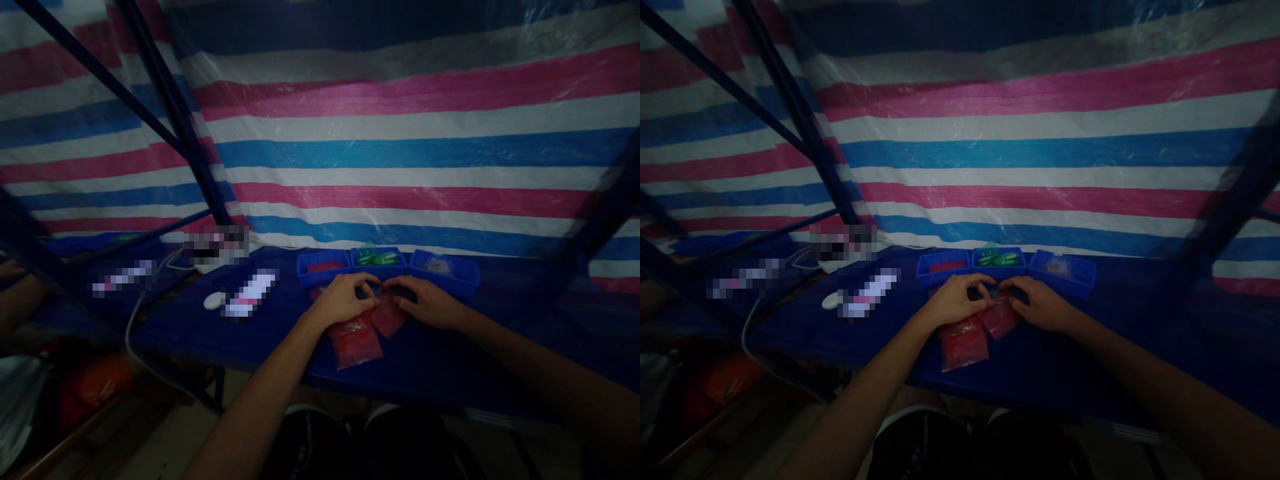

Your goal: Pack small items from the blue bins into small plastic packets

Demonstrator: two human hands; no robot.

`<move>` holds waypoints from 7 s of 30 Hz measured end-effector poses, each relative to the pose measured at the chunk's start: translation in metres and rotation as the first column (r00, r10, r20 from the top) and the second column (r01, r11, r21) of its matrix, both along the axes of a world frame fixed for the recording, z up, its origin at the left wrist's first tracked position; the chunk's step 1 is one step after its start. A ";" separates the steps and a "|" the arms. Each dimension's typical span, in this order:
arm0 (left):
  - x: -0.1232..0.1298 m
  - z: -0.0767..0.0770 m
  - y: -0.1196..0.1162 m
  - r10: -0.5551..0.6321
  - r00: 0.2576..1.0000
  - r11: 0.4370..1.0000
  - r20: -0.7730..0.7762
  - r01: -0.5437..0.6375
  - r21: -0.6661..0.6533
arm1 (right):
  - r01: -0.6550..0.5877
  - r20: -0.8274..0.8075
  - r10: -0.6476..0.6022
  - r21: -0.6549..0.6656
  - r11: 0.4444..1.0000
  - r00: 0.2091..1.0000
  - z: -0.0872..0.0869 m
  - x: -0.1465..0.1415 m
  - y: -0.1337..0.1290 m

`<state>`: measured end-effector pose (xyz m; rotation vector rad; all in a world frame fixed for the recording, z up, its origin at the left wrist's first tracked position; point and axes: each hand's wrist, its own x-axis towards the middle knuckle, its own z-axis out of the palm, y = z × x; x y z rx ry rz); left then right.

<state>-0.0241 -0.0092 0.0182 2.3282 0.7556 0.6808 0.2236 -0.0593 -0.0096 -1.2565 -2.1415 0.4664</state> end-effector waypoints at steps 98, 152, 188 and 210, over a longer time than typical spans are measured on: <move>0.005 0.007 -0.002 0.079 0.991 0.950 0.105 -0.106 0.292 | 0.219 -0.638 -0.190 -0.035 0.975 0.746 0.006 -0.014 -0.002; 0.009 0.006 -0.010 0.027 0.998 0.988 0.057 -0.036 0.149 | 0.199 -0.642 -0.197 -0.070 0.978 0.741 0.020 -0.017 -0.012; -0.028 0.004 0.057 0.487 0.659 0.828 0.573 -0.558 -0.063 | 0.343 -0.535 -0.355 -0.126 0.931 0.767 0.015 -0.006 -0.002; -0.024 0.005 0.055 0.712 0.680 0.598 0.176 -0.718 0.357 | 0.283 -0.473 -0.315 -0.140 0.949 0.823 0.009 -0.004 0.001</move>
